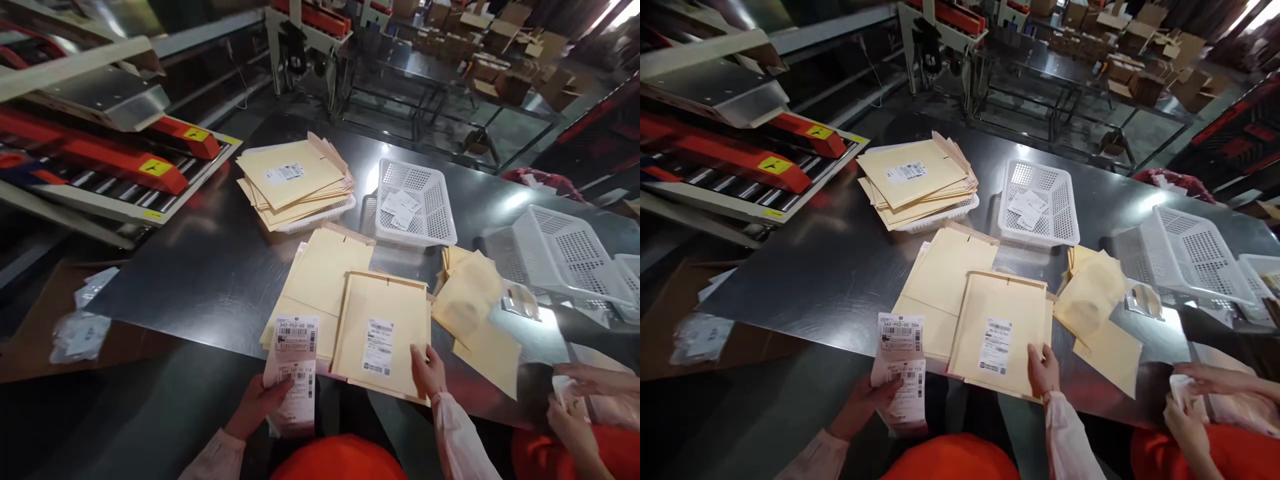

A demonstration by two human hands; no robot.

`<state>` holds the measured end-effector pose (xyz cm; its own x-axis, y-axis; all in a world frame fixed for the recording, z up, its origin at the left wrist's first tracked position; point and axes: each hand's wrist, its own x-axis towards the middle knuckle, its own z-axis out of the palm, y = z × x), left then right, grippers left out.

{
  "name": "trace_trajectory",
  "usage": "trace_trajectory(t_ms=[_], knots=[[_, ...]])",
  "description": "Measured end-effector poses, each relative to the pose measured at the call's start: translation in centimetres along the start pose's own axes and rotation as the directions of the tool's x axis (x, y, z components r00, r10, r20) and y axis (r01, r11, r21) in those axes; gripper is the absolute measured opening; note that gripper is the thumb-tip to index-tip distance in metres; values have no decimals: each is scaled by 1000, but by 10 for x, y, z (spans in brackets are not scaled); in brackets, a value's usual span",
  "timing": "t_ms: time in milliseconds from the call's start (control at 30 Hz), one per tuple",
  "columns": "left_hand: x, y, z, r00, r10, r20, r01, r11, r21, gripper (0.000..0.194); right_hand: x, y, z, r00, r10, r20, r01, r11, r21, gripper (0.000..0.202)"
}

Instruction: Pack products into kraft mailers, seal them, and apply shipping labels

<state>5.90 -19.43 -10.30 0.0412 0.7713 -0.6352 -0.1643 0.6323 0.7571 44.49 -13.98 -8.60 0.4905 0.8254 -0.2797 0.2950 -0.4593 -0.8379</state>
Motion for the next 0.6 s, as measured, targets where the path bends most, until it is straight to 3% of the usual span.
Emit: trace_trajectory(t_ms=[67, 100, 133, 200, 267, 300, 333, 400, 500, 533, 600], knots=[[1, 4, 12, 1000, 2, 18, 0, 998, -61, 61, 2, 3, -13, 994, 24, -107, -44, 981, -189, 75], [2, 6, 19, 1000, 11, 21, -10, 997, -82, 61, 3, -3, -10, 992, -15, -122, -17, 968, -250, 85], [4, 8, 26, 1000, 21, 16, -19, 995, -93, 59, 2, -13, 1, 995, -68, -77, 46, 963, -264, 95], [7, 11, 40, 999, 46, 23, -44, 996, -81, 54, -8, -36, 36, 963, -179, 200, 203, 974, -105, 104], [11, 16, 49, 993, 84, 84, -83, 996, -14, 45, -28, -56, 80, 796, -262, 546, 189, 964, 188, 93], [13, 20, 51, 985, 114, 131, -118, 993, 23, 42, -41, -63, 100, 735, -274, 620, 124, 953, 275, 79], [15, 25, 53, 973, 154, 170, -164, 985, 45, 42, -54, -67, 117, 691, -269, 671, 49, 943, 328, 66], [18, 37, 52, 953, 244, 181, -251, 968, 15, 47, -74, -71, 139, 654, -216, 725, -65, 939, 338, 52], [24, 56, 49, 960, 276, 51, -274, 961, -41, 45, -81, -75, 149, 569, -165, 806, -116, 954, 277, 52], [27, 60, 49, 964, 266, 21, -265, 964, -23, 42, -78, -78, 148, 566, -172, 806, -102, 956, 275, 53], [31, 63, 49, 966, 256, 17, -257, 966, 33, 39, -65, -89, 145, 617, -203, 760, -27, 960, 278, 51]])
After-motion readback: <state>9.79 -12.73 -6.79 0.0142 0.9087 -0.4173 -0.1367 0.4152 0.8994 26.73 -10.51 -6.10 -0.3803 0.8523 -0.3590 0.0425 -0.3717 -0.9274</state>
